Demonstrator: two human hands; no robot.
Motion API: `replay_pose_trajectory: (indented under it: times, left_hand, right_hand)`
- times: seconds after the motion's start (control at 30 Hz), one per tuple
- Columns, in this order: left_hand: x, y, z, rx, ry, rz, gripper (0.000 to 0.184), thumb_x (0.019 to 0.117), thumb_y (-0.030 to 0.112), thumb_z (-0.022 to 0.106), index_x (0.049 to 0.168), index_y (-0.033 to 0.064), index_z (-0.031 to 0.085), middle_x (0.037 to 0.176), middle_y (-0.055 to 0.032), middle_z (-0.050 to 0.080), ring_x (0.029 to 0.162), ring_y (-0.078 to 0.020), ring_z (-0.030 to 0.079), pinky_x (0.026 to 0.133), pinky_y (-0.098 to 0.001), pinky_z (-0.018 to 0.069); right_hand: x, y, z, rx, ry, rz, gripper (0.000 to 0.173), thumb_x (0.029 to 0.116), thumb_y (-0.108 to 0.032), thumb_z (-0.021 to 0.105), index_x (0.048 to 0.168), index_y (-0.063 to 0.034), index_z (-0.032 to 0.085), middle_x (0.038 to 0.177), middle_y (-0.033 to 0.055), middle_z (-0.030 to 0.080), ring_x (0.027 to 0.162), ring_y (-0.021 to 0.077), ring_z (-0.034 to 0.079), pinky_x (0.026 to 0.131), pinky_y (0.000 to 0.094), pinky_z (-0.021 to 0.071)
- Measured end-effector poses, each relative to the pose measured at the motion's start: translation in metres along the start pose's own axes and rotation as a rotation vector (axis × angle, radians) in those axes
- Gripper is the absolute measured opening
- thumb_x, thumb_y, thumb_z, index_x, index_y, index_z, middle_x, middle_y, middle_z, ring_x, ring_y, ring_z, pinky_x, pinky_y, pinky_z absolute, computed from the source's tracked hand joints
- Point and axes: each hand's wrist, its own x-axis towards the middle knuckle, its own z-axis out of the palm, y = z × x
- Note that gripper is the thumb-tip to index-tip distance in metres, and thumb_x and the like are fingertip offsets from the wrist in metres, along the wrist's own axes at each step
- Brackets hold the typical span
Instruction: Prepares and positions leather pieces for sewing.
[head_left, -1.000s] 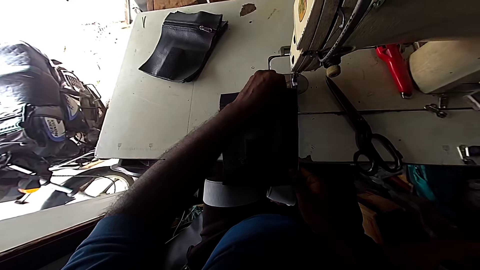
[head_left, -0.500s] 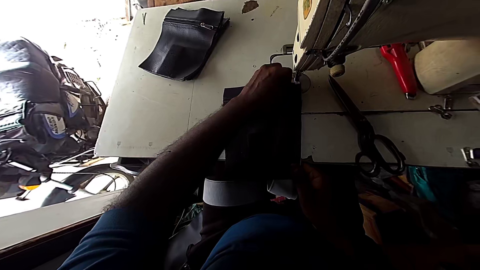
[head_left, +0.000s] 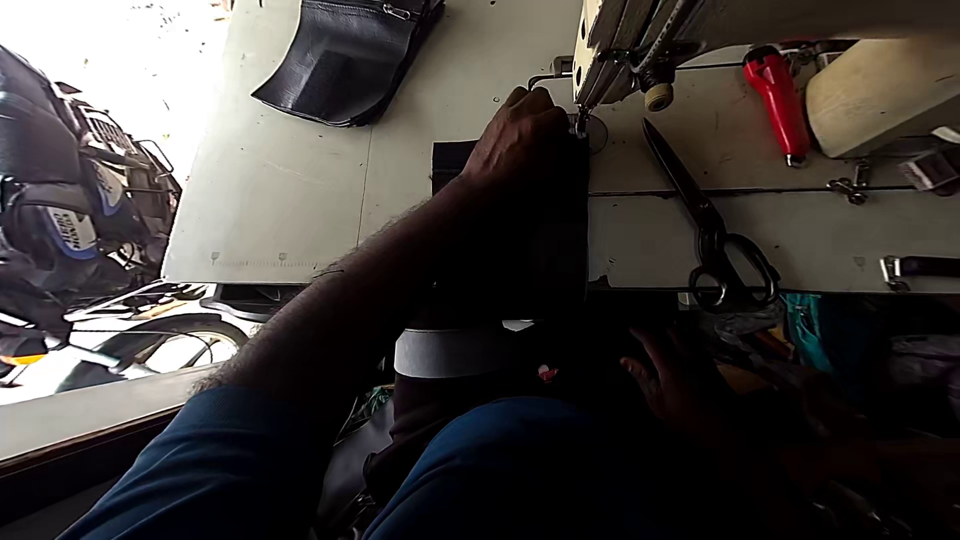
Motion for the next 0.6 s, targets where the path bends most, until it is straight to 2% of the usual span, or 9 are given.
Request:
replay_pose_trajectory:
  times: [0.07, 0.1, 0.17, 0.23, 0.3, 0.37, 0.43, 0.5, 0.6]
  left_hand:
    - [-0.003, 0.003, -0.001, 0.054, 0.029, -0.019, 0.025, 0.1040, 0.023, 0.051, 0.103, 0.0095, 0.073, 0.101, -0.0090, 0.067, 0.102, -0.0272, 0.062, 0.088, -0.0398, 0.0515]
    - [-0.003, 0.004, -0.002, 0.080, 0.042, -0.028, 0.026, 0.1043, 0.024, 0.050, 0.104, 0.0106, 0.072, 0.102, -0.0088, 0.066, 0.102, -0.0278, 0.061, 0.087, -0.0417, 0.0505]
    - [-0.004, 0.005, -0.006, 0.122, 0.072, -0.040, 0.027, 0.1047, 0.026, 0.050, 0.109, 0.0132, 0.073, 0.106, -0.0078, 0.067, 0.104, -0.0283, 0.061, 0.087, -0.0440, 0.0489]
    - [-0.009, 0.013, -0.016, 0.148, 0.116, -0.035, 0.027, 0.1051, 0.028, 0.050, 0.112, 0.0148, 0.073, 0.110, -0.0070, 0.067, 0.105, -0.0278, 0.061, 0.087, -0.0439, 0.0479]
    - [-0.020, 0.030, -0.035, 0.134, 0.174, -0.015, 0.026, 0.1046, 0.026, 0.052, 0.115, 0.0145, 0.073, 0.112, -0.0080, 0.067, 0.105, -0.0273, 0.060, 0.088, -0.0431, 0.0477]
    - [-0.039, 0.059, -0.060, 0.084, 0.224, -0.007, 0.026, 0.1033, 0.022, 0.054, 0.117, 0.0135, 0.074, 0.113, -0.0099, 0.068, 0.108, -0.0273, 0.060, 0.092, -0.0426, 0.0494]
    - [-0.074, 0.092, -0.078, 0.035, 0.250, 0.017, 0.024, 0.1022, 0.017, 0.058, 0.119, 0.0106, 0.074, 0.111, -0.0123, 0.069, 0.106, -0.0279, 0.062, 0.092, -0.0425, 0.0511]
    - [-0.124, 0.117, -0.082, 0.001, 0.244, 0.066, 0.023, 0.0983, 0.014, 0.063, 0.117, 0.0088, 0.075, 0.111, -0.0133, 0.069, 0.102, -0.0280, 0.063, 0.087, -0.0426, 0.0525]
    - [-0.211, 0.129, -0.067, -0.036, 0.137, 0.128, 0.026, 0.0966, 0.017, 0.061, 0.120, 0.0150, 0.072, 0.106, -0.0088, 0.067, 0.099, -0.0255, 0.063, 0.084, -0.0421, 0.0526]
  right_hand:
    - [-0.001, -0.005, 0.003, 0.002, 0.008, 0.006, 0.034, 0.0982, -0.040, 0.064, 0.119, -0.0145, 0.072, 0.110, 0.0085, 0.071, 0.107, 0.0315, 0.067, 0.095, 0.0547, 0.0541]
    - [-0.001, -0.008, 0.004, 0.009, 0.022, 0.013, 0.032, 0.0973, -0.036, 0.067, 0.118, -0.0134, 0.072, 0.109, 0.0088, 0.071, 0.105, 0.0320, 0.067, 0.093, 0.0564, 0.0540]
    - [0.001, -0.012, 0.003, 0.030, 0.042, 0.025, 0.035, 0.0981, -0.040, 0.066, 0.119, -0.0127, 0.072, 0.106, 0.0095, 0.070, 0.101, 0.0326, 0.067, 0.090, 0.0574, 0.0545]
    - [0.000, -0.017, 0.001, 0.055, 0.069, 0.016, 0.041, 0.0991, -0.048, 0.060, 0.118, -0.0141, 0.073, 0.104, 0.0079, 0.070, 0.099, 0.0301, 0.067, 0.087, 0.0552, 0.0553]
    - [-0.005, -0.017, 0.000, 0.082, 0.083, 0.026, 0.044, 0.0995, -0.052, 0.057, 0.118, -0.0162, 0.074, 0.109, 0.0064, 0.069, 0.104, 0.0276, 0.066, 0.090, 0.0523, 0.0556]
    - [-0.012, -0.007, -0.001, 0.096, 0.121, 0.064, 0.041, 0.0984, -0.050, 0.061, 0.119, -0.0167, 0.074, 0.112, 0.0059, 0.069, 0.108, 0.0264, 0.066, 0.094, 0.0498, 0.0559]
    - [-0.021, 0.012, -0.004, 0.114, 0.173, 0.149, 0.036, 0.0975, -0.043, 0.065, 0.117, -0.0147, 0.074, 0.113, 0.0077, 0.069, 0.109, 0.0278, 0.066, 0.094, 0.0516, 0.0556]
    - [-0.033, 0.036, -0.010, 0.136, 0.211, 0.247, 0.030, 0.0977, -0.036, 0.068, 0.115, -0.0116, 0.074, 0.113, 0.0093, 0.069, 0.109, 0.0286, 0.066, 0.094, 0.0536, 0.0559]
    - [-0.052, 0.068, -0.022, 0.158, 0.238, 0.401, 0.024, 0.0982, -0.027, 0.070, 0.115, -0.0101, 0.074, 0.112, 0.0113, 0.070, 0.103, 0.0285, 0.069, 0.090, 0.0548, 0.0579]
